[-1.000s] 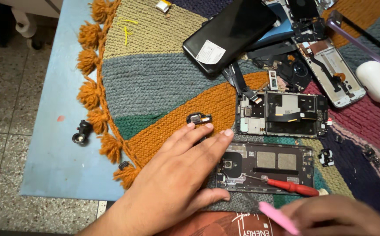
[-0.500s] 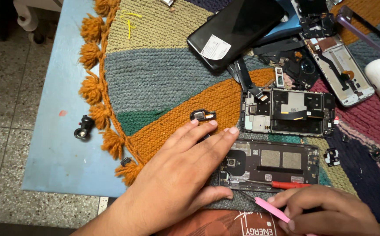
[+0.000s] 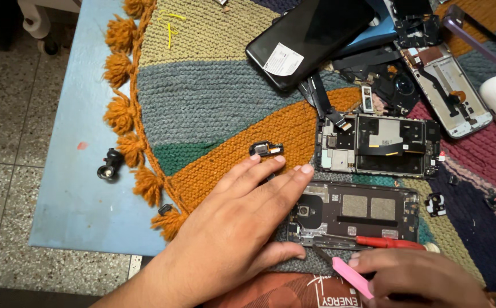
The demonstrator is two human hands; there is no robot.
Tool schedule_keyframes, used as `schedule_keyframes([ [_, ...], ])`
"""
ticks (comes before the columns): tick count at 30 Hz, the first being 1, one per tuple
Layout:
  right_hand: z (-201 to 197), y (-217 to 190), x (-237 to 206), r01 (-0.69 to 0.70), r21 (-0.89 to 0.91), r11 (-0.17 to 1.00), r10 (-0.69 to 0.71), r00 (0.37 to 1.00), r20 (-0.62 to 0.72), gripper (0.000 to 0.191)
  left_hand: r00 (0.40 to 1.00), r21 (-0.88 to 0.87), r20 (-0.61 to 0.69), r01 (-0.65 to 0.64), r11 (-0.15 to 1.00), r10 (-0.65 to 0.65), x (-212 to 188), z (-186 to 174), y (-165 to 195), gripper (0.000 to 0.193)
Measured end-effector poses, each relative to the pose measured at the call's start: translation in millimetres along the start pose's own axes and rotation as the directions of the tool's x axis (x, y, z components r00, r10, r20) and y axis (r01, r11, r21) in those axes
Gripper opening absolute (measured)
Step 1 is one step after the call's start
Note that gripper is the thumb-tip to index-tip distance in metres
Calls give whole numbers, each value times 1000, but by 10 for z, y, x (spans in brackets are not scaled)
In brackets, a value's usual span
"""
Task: The person disassembles a smartphone using a red screwdriver and a pink plastic pry tool. They remove screws, lift internal components, and separate the back cover from the chassis. The workspace contains multiple disassembled phone parts and tools.
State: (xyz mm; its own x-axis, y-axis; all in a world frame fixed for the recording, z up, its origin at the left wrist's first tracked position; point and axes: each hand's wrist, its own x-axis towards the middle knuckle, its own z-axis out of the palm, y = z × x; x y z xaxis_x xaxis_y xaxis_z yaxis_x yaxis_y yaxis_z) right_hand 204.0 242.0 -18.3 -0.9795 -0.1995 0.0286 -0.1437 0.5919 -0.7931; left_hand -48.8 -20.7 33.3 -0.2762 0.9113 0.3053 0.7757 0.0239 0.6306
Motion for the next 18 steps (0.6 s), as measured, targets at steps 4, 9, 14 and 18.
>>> schedule_keyframes([
  [4, 154, 163, -152, 138, -212, 967, -127, 990, 62, 21, 1000, 2, -1, 0, 1000, 0, -2, -1, 1, 90],
  [9, 184, 410, -409, 9, -125, 992, 12, 986, 164, 42, 1000, 5, -1, 1, 1000, -1, -1, 0, 2, 90],
  [14, 163, 391, -407, 68, -131, 989, -50, 990, 135, 36, 1000, 7, 8, -1, 1000, 1, -1, 1, 4, 89],
  [18, 89, 248, -273, 29, -236, 971, 9, 987, 158, 16, 1000, 13, 2, -2, 1000, 2, -3, -3, 6, 89],
])
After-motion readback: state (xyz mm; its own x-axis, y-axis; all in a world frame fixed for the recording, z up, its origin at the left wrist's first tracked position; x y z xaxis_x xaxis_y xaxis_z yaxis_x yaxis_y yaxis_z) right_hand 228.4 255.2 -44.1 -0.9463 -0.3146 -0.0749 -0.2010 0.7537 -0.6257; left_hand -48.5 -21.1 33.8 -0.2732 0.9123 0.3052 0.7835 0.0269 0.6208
